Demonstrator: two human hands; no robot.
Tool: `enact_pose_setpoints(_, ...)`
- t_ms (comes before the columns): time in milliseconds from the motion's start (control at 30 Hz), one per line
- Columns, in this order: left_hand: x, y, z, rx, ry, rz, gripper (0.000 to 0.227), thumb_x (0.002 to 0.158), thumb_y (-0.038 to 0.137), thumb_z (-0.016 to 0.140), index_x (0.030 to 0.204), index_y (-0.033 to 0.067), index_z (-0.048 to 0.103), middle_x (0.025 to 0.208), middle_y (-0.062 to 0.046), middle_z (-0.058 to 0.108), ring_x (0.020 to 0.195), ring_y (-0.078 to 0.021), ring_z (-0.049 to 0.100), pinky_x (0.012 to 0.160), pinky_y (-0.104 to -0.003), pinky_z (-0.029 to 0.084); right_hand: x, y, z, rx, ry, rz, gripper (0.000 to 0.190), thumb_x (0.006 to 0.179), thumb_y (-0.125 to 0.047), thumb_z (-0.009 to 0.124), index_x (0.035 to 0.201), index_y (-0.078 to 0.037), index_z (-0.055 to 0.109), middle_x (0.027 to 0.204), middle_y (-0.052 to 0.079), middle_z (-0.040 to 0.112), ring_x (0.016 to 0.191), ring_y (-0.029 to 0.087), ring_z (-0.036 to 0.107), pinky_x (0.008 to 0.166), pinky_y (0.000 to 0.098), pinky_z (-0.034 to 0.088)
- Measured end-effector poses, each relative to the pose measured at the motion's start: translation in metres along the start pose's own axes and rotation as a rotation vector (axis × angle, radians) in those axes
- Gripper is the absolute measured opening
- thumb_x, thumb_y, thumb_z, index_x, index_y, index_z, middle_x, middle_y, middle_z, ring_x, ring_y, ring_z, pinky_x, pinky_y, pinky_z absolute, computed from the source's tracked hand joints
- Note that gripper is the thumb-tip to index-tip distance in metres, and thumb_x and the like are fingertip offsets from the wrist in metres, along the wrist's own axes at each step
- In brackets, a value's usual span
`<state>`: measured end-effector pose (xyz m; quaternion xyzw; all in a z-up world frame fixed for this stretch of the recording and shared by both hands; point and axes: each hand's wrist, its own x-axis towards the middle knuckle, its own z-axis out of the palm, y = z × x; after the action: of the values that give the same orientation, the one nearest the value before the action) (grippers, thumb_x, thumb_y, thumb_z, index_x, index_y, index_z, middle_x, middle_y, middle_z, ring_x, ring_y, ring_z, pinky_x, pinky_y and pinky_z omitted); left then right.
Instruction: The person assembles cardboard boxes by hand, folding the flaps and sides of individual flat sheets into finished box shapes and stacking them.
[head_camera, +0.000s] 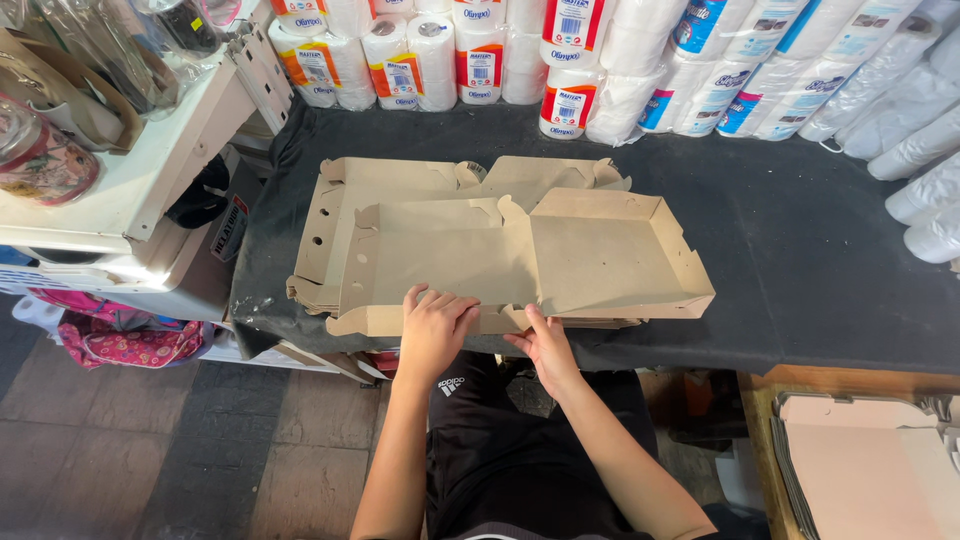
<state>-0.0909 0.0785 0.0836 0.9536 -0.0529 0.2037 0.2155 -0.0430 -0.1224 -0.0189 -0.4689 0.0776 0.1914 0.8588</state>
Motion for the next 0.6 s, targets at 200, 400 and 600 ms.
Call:
enact_pose_setpoints(200, 0.012, 0.007, -0.006, 0.055, -0.079, 0.063, 0.015, 0.098, 0.035, 0.064, 0.099, 0.0247, 0.075, 0.079, 0.004, 0.07, 0.084, -0.014, 0.065, 0.116, -0.045, 0.03, -0.003, -0.007, 0.01, -0.17, 0.006, -0.028, 0.076, 0.099, -0.024, 0.068, 0.155, -0.011, 0.017, 0.156, 0.013, 0.039, 0.111, 0.029, 0.065, 0.093, 0.0441, 0.062)
enact_pose_setpoints(400, 0.016, 0.007, -0.011, 0.045, -0.159, 0.053, 0.016, 0.1, 0.033, 0.062, 0.101, 0.0234, 0.075, 0.081, 0.003, 0.07, 0.087, -0.0151, 0.066, 0.116, -0.046, 0.029, 0.018, 0.018, -0.014, -0.088, 0.03, 0.04, 0.073, 0.104, -0.026, 0.06, 0.157, -0.01, 0.012, 0.154, 0.016, 0.035, 0.112, 0.03, 0.064, 0.092, 0.0417, 0.062)
enact_pose_setpoints(600, 0.011, -0.001, -0.006, -0.018, -0.207, 0.036, 0.02, 0.101, 0.038, 0.059, 0.102, 0.0242, 0.074, 0.082, 0.002, 0.07, 0.087, -0.0156, 0.067, 0.115, -0.045, 0.031, -0.011, -0.017, 0.014, 0.034, 0.067, 0.046, 0.059, 0.107, -0.034, 0.049, 0.152, -0.008, 0.019, 0.146, 0.022, 0.045, 0.119, 0.036, 0.06, 0.097, 0.0474, 0.057)
